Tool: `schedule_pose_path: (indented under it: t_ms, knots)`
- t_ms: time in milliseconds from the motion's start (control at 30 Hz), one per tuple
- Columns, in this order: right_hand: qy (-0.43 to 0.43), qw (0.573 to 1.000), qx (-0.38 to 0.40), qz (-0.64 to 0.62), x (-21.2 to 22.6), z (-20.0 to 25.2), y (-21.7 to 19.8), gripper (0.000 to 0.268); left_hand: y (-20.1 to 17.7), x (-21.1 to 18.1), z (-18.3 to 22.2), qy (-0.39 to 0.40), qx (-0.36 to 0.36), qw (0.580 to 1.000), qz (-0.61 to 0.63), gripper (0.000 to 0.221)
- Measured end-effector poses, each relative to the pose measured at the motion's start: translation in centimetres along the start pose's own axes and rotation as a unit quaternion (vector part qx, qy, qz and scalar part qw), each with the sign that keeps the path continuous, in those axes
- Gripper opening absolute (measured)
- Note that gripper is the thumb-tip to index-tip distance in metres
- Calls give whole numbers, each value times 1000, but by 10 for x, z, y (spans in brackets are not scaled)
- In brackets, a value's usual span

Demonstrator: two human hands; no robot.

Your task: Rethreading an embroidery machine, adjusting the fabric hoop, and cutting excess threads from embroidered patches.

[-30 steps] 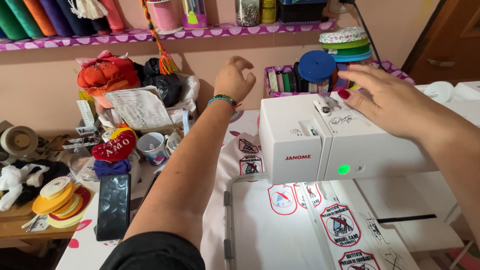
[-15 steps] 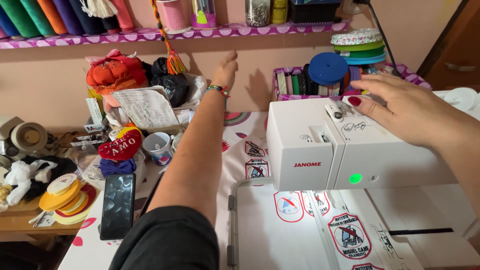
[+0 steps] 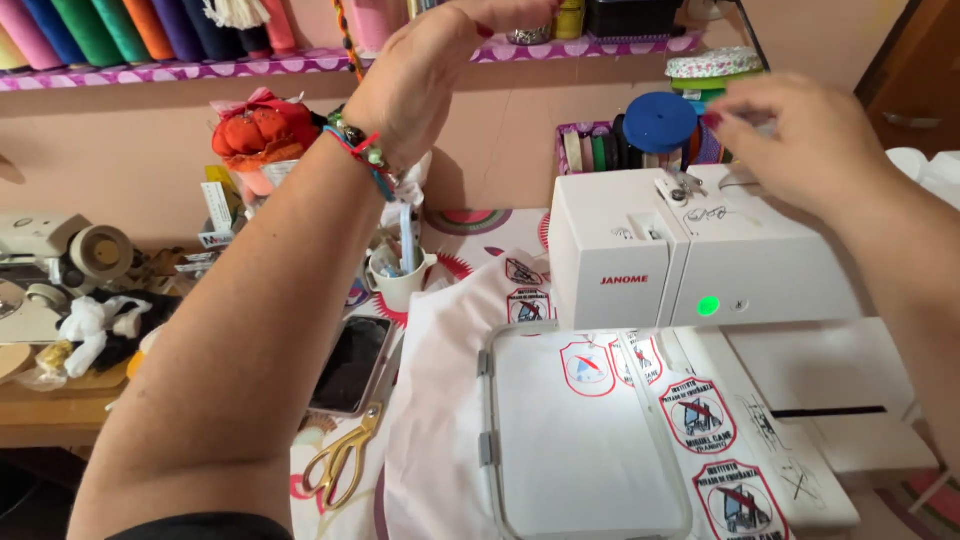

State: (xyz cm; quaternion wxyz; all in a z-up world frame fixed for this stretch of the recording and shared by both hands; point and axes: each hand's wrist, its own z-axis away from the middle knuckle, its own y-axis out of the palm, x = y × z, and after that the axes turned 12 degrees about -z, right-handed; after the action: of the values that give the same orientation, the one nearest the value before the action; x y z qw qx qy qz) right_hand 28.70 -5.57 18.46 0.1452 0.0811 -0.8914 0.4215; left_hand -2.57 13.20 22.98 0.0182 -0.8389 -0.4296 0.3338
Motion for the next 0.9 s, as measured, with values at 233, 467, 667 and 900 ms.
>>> schedule_pose_path:
  t_ms: [233,467,667,900]
  knots:
    - [-9,987,16,-161,94,-36,12,36,2,-30,11,-43,31,999,-3,52]
    - [66,858,170,-480,148,-63,53,42,-11,-27,25,-47,57,997,32,53]
    - [169,870,216,-410,46,-158,113,22,-40,-8,44,-95,-53,990,85,55]
    - [33,947,172,270,20,-204,104,86,-70,-1,58,-112,-37,992,52,71]
